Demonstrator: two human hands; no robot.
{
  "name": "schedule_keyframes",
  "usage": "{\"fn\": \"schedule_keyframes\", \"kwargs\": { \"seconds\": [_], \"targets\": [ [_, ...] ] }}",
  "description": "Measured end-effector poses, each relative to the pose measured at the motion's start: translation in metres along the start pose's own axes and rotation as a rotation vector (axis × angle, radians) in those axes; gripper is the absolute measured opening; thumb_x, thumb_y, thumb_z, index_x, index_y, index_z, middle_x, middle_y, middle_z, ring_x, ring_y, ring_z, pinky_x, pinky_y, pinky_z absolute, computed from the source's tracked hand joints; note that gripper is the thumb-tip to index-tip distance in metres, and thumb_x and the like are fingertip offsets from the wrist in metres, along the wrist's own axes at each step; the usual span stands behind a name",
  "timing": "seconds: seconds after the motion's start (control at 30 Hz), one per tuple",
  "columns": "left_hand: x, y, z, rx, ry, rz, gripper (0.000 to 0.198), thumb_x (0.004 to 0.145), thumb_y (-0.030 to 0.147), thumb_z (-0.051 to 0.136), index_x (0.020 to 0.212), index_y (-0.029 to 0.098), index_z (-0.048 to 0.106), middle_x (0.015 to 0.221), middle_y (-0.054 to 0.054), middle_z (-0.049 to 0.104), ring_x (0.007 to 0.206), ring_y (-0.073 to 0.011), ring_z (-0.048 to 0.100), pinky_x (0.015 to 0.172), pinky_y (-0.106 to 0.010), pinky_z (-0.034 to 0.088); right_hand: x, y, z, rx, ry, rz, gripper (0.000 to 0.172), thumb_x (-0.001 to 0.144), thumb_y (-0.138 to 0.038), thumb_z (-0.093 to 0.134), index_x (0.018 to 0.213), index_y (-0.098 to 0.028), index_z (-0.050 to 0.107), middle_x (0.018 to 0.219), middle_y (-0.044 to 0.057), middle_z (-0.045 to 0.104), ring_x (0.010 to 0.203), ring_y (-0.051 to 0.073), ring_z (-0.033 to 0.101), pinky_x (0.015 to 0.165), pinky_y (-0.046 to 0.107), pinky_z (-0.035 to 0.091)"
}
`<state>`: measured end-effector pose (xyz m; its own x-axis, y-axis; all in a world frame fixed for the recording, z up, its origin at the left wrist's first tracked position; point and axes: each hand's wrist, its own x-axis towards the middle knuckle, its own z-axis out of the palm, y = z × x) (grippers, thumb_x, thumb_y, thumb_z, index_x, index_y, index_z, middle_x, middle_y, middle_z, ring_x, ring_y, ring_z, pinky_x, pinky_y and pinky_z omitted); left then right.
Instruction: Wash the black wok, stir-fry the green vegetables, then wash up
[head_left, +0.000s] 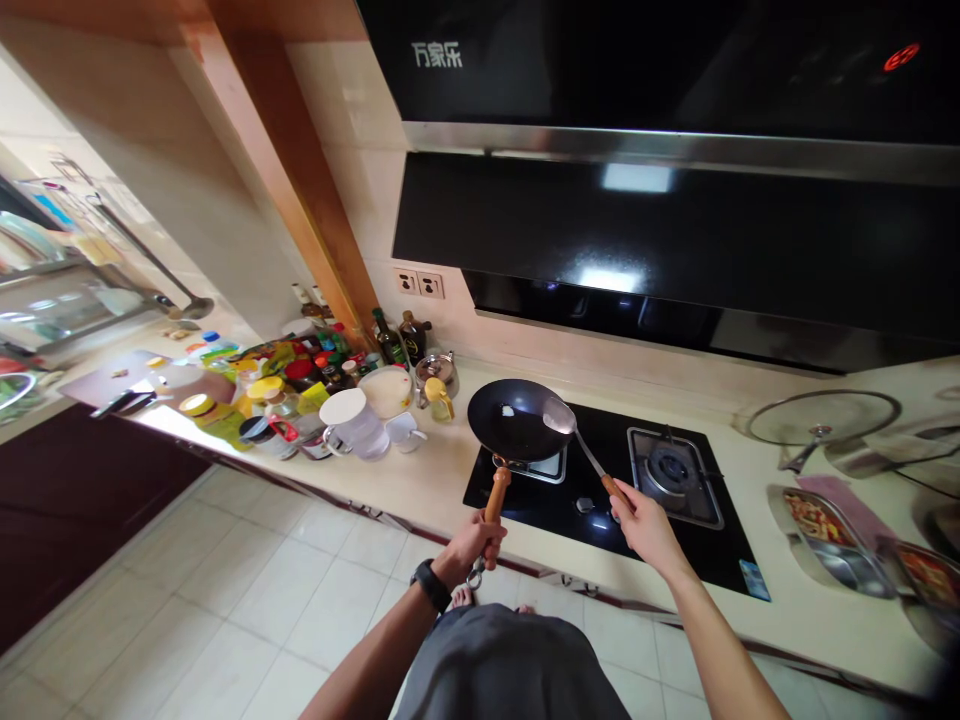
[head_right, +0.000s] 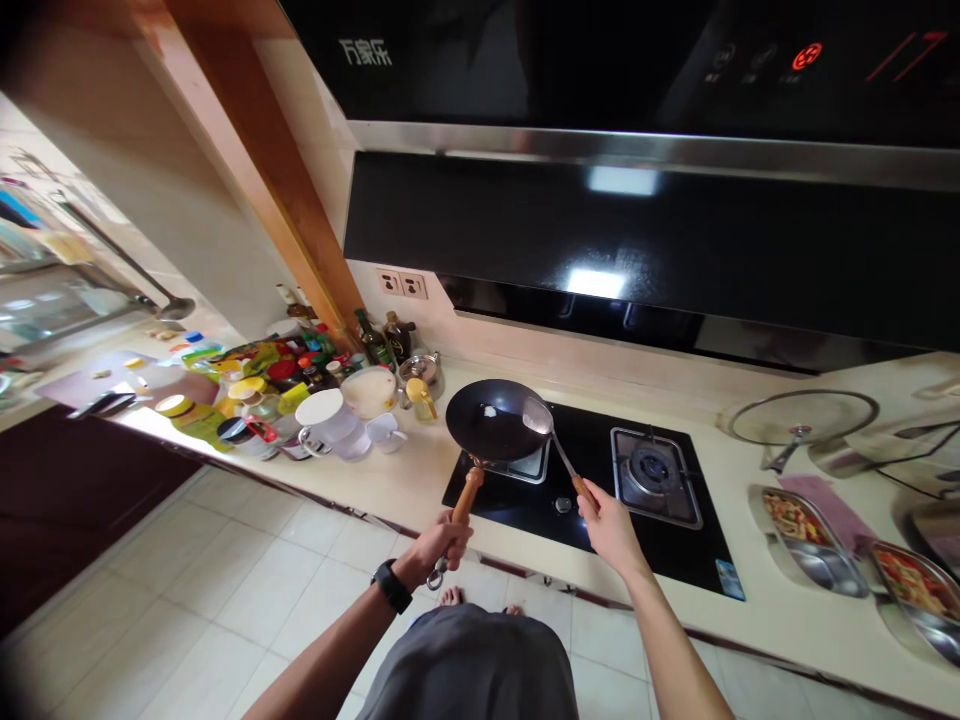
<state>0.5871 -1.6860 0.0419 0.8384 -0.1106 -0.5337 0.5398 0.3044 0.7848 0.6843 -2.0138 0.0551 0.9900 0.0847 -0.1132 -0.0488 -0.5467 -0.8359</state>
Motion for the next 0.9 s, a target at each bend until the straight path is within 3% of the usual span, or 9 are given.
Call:
{"fn": "schedule_keyframes", "kwargs": {
  "seconds": [0.27, 0.53, 0.7, 0.9],
  "targets": [
    [0.003, -0.001, 0.002, 0.046, -0.005, 0.001, 0.026, 0.066, 0.026, 0.071, 0.061, 0.024, 0.045, 0.046, 0.007, 0.046, 0.036, -0.0057, 0.035, 0.036, -0.022, 0.033, -0.006, 0.000, 0.000, 0.005, 0.011, 0.058, 0.063, 0.091, -0.050, 0.058, 0.141, -0.012, 0.069, 0.081, 0.007, 0.076, 0.061, 0.019, 0.067, 0.057, 0.030, 0.054],
    [0.007, 0.002, 0.015, 0.017, 0.021, -0.030, 0.035, 0.075, 0.025, 0.076, 0.068, 0.025, 0.042, 0.051, 0.009, 0.045, 0.041, -0.0045, 0.033, 0.039, -0.020, 0.035, -0.011, 0.000, -0.003, 0.020, 0.049, 0.047, 0.057, 0.089, -0.047, 0.061, 0.134, -0.015, 0.074, 0.078, 0.007, 0.077, 0.063, 0.021, 0.069, 0.059, 0.032, 0.055],
    [0.010, 0.009, 0.023, 0.078, 0.063, -0.065, 0.036, 0.075, 0.029, 0.078, 0.068, 0.025, 0.044, 0.049, 0.009, 0.044, 0.040, -0.0060, 0.037, 0.040, -0.022, 0.036, -0.012, 0.004, -0.004, 0.009, 0.047, 0.039, 0.057, 0.088, -0.047, 0.060, 0.134, -0.015, 0.075, 0.080, 0.008, 0.078, 0.064, 0.022, 0.069, 0.059, 0.031, 0.055],
    [0.011, 0.019, 0.033, 0.122, 0.095, -0.089, 0.025, 0.073, 0.021, 0.071, 0.065, 0.023, 0.047, 0.046, 0.007, 0.046, 0.039, -0.0076, 0.040, 0.038, -0.022, 0.038, -0.011, 0.011, -0.002, 0.012, 0.047, 0.038, 0.061, 0.088, -0.048, 0.060, 0.136, -0.013, 0.073, 0.082, 0.008, 0.079, 0.063, 0.022, 0.069, 0.058, 0.031, 0.054]
  ]
}}
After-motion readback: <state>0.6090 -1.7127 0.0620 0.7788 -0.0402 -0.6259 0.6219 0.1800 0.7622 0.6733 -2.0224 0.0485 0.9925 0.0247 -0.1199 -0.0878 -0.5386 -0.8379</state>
